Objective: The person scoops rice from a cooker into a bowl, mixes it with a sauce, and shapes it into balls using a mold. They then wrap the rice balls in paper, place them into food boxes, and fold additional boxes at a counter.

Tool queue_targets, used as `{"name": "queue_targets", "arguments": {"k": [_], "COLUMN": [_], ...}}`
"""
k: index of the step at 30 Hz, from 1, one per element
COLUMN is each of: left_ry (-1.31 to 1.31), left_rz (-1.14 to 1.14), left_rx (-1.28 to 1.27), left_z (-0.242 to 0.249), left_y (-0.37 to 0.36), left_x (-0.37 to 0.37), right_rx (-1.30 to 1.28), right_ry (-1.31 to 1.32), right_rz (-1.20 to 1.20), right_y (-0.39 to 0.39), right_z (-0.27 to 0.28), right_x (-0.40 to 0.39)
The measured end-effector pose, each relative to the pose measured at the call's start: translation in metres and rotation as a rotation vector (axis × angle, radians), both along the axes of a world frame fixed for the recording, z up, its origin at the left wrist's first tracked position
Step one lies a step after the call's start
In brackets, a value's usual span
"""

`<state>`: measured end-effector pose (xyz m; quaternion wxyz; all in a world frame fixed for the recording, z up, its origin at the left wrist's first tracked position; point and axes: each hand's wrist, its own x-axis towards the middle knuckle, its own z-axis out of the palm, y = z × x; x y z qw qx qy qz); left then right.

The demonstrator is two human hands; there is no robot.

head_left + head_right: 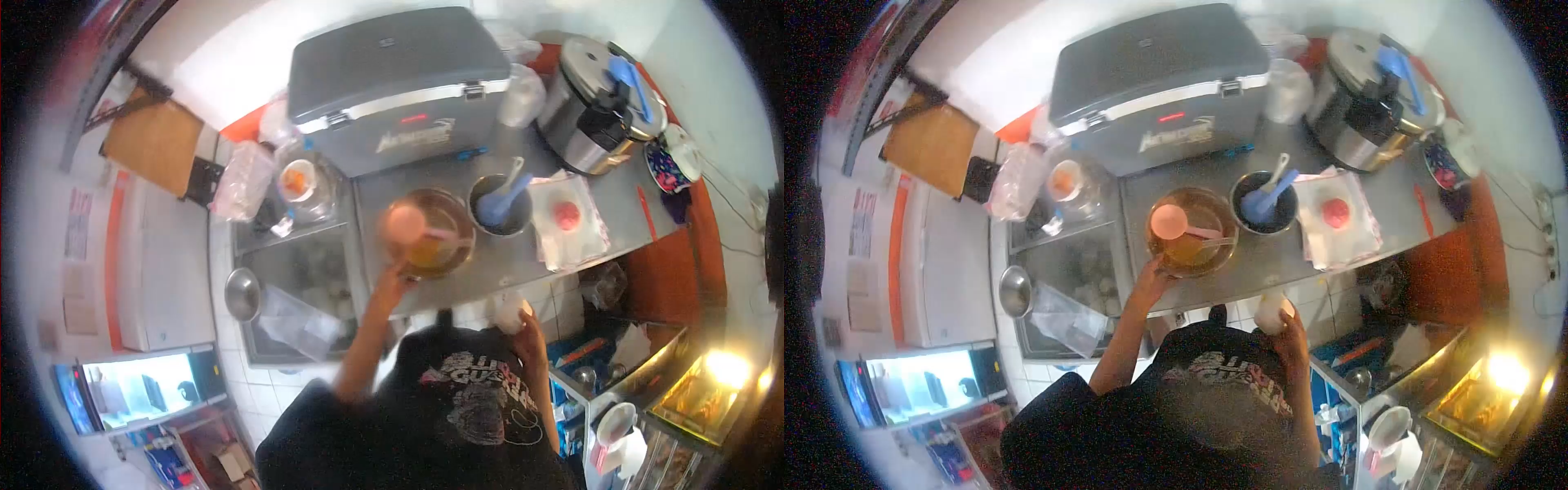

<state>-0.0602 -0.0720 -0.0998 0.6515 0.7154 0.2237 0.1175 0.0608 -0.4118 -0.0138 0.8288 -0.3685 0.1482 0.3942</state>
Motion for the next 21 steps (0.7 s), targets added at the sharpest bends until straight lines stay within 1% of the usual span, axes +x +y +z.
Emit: {"name": "queue_targets", "arguments": {"k": [2, 3, 4, 5, 6, 8, 9, 11, 12, 13, 14, 15, 17, 19, 20, 21], "left_ry": [-0.063, -0.06, -0.101, -0.135, -0.133, -0.119, -0.116, 0.019, 0.146, 0.139, 0.139, 0.145, 0.307, 0.271, 0.275, 0.163], "left_rz": [0.432, 0.441, 0.443, 0.423, 0.426, 0.564, 0.551, 0.512, 0.459, 0.413, 0.281, 0.151, -0.151, -0.011, -0.021, -0.095], "left_rx": [-0.925, -0.933, -0.391, 0.153, 0.149, -0.061, -0.073, 0.028, 0.256, 0.242, 0.195, 0.148, -0.142, -0.681, -0.677, -0.546], "left_z": [0.0, -0.024, -0.064, -0.086, -0.08, -0.052, -0.045, -0.027, 0.017, 0.028, 0.033, 0.033, 0.007, 0.021, 0.016, 0.003], "left_y": [0.01, 0.018, 0.032, 0.042, 0.046, 0.049, 0.049, 0.043, 0.025, 0.011, -0.004, -0.02, -0.056, -0.103, -0.106, -0.107], "left_x": [0.014, 0.009, 0.002, -0.002, -0.004, -0.005, -0.006, 0.005, 0.018, 0.031, 0.045, 0.055, 0.095, 0.124, 0.135, 0.144], "right_rx": [-0.003, -0.011, -0.008, -0.002, -0.007, -0.019, -0.03, -0.027, -0.046, -0.078, -0.107, -0.123, -0.061, -0.098, -0.109, -0.12], "right_ry": [-0.017, -0.012, 0.004, 0.019, 0.02, 0.003, 0.003, -0.066, -0.068, -0.071, -0.075, -0.071, -0.028, -0.055, -0.051, -0.041], "right_rz": [0.017, 0.024, 0.021, 0.018, 0.02, 0.052, 0.038, 0.076, 0.035, 0.049, 0.065, 0.024, -0.043, -0.076, -0.109, -0.14], "right_y": [0.002, 0.003, 0.006, 0.009, 0.01, 0.013, 0.013, 0.016, 0.014, 0.013, 0.011, 0.007, -0.003, -0.013, -0.021, -0.029], "right_z": [0.0, 0.003, 0.006, 0.007, 0.007, 0.005, 0.006, 0.012, 0.016, 0.019, 0.021, 0.023, 0.024, 0.034, 0.039, 0.041], "right_x": [0.002, 0.001, 0.002, 0.003, 0.003, 0.004, 0.004, 0.004, 0.002, -0.001, -0.001, -0.004, -0.012, -0.02, -0.024, -0.032]}}
